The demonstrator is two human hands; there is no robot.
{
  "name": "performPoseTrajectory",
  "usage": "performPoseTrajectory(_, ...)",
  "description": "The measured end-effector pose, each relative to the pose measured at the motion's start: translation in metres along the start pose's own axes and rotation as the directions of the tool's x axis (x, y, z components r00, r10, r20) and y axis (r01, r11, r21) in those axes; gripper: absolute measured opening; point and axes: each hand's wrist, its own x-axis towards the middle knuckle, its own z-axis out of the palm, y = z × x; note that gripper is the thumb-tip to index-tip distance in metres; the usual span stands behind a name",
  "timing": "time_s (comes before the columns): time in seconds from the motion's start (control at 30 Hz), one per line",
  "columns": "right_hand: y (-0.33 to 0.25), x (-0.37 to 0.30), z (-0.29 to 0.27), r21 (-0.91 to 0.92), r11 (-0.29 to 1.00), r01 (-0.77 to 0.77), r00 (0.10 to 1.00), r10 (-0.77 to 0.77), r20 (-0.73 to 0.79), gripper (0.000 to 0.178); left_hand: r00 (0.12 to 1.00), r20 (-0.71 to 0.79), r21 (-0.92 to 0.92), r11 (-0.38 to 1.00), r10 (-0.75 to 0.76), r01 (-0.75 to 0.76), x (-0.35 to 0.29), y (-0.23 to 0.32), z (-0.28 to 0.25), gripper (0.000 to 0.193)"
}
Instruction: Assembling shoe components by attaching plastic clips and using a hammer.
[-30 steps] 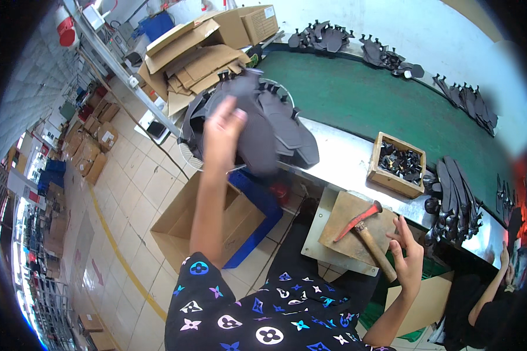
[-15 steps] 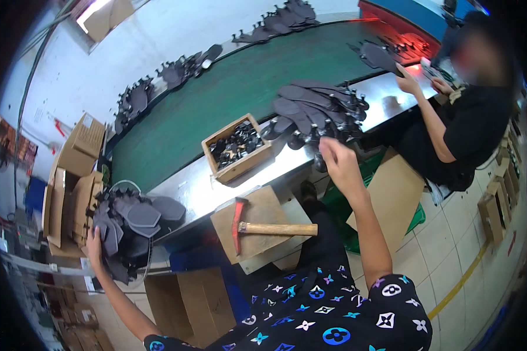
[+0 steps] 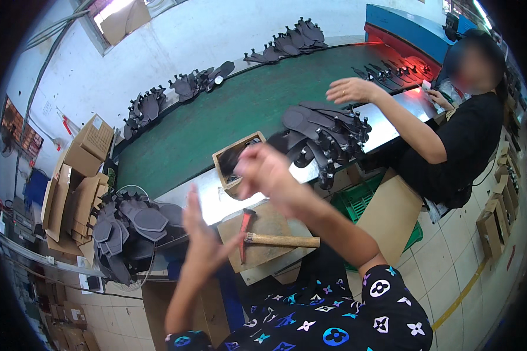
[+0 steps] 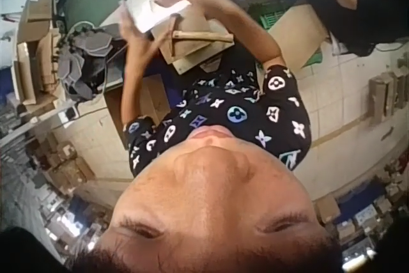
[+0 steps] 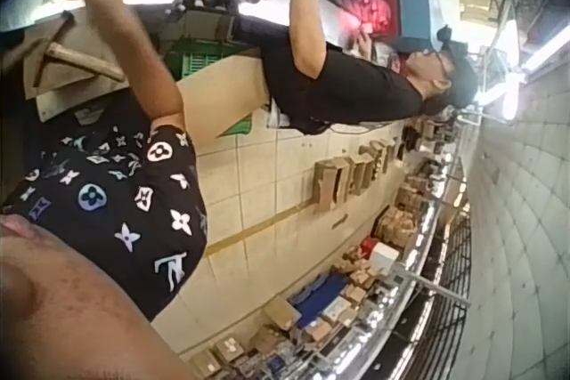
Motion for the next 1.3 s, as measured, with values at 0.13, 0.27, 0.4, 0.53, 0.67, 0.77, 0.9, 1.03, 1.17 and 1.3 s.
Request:
performPoseTrajectory(0.13,0.013,-0.048,0.027,0.008,0.994,-0.113,0.835,0.091,0.543,0.046,0.949,-0.284,-0.475,0.88,-0.136,-0.016,-0.017,0.01,0.032,0.06)
performPoseTrajectory(0.27,0.074,-0.065,-0.047,-0.776,0.384,0.5,0.865,-0.26,0.428,0.082,0.865,-0.292,-0.586,0.791,-0.408,0.175,-0.008,0.037,-0.004,0.05)
performPoseTrajectory(0.4,0.106,-0.131,-0.091,-0.994,-0.1,-0.051,0.99,-0.138,-0.037,0.076,0.778,0.032,-0.775,0.476,-0.627,0.416,-0.03,0.023,0.006,0.051)
performPoseTrajectory(0.53,0.11,-0.189,-0.135,-0.969,0.098,-0.225,0.97,-0.069,-0.232,0.045,0.744,0.17,-0.279,0.692,-0.646,0.666,-0.059,0.008,0.069,0.055)
performPoseTrajectory(0.67,0.095,-0.251,-0.153,-0.9,0.319,-0.297,0.934,-0.1,-0.343,0.038,0.817,0.157,0.285,0.817,-0.555,0.501,-0.053,0.005,0.087,0.064)
performPoseTrajectory(0.77,0.083,-0.275,-0.138,-0.857,0.311,-0.411,0.893,-0.049,-0.447,0.019,0.931,0.041,0.177,0.919,-0.363,0.351,0.01,-0.02,0.085,0.054)
performPoseTrajectory(0.9,0.078,-0.25,-0.106,-0.813,0.452,-0.368,0.905,-0.025,-0.424,0.018,0.988,0.013,0.244,0.959,-0.152,0.144,0.095,-0.101,0.135,0.015)
performPoseTrajectory(1.03,0.082,-0.242,-0.099,-0.805,0.526,-0.275,0.951,0.026,-0.308,0.012,0.974,0.225,0.386,0.92,-0.019,-0.071,0.119,-0.147,0.172,0.012)
performPoseTrajectory(1.17,0.064,-0.227,-0.1,-0.802,0.577,-0.157,0.985,0.03,-0.171,0.013,0.967,0.25,0.327,0.944,-0.042,-0.044,0.118,-0.153,0.169,0.011)
performPoseTrajectory(1.3,0.061,-0.193,-0.083,-0.699,0.714,-0.05,0.991,-0.051,-0.123,0.017,0.998,-0.027,0.11,0.993,0.051,-0.048,0.109,-0.105,0.128,0.006)
